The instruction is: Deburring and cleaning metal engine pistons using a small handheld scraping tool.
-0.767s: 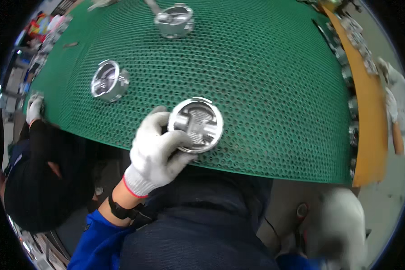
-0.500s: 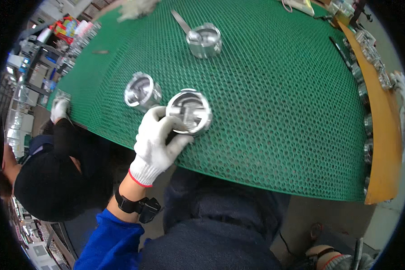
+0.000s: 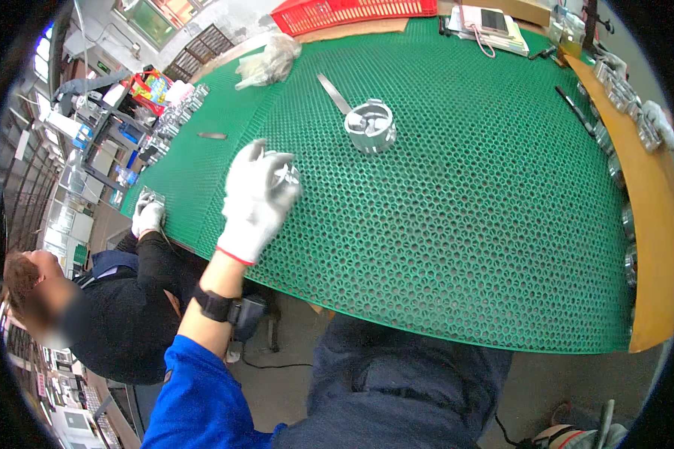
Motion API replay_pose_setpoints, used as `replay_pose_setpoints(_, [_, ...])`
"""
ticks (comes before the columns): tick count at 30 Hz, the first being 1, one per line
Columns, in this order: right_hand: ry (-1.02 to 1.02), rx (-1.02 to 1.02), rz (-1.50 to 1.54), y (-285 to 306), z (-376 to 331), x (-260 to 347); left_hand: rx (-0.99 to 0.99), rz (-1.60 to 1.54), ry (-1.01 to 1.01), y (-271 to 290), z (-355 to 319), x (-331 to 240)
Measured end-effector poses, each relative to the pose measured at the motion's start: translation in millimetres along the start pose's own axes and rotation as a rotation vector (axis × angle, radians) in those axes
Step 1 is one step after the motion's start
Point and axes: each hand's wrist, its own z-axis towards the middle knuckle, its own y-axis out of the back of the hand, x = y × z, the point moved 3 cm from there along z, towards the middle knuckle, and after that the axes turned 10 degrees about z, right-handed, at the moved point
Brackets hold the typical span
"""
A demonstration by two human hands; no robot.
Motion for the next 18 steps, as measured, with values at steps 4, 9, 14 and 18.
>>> replay_pose_setpoints(4, [0.059,-0.133,0.079,-95.2,-33.5,-79.9,0.108,-0.059,-0.304,-0.6,53.2,-101.1])
replay_pose_setpoints(9, [0.191,-0.115,-0.074,-58.0,-85.6,-88.8,0.226,0.068,-0.249,-56.5,54.5,-57.3])
replay_pose_setpoints(14, [0.196,-0.21,-0.151,-101.4,-133.0,-91.8,0.247,0.101,-0.347,-44.0,65.1,-58.8])
replay_pose_setpoints(18, [0.111,-0.136,-0.294,-58.8,-105.3,35.1,0.157,-0.154,-0.435,-70.8,76.4,-63.3])
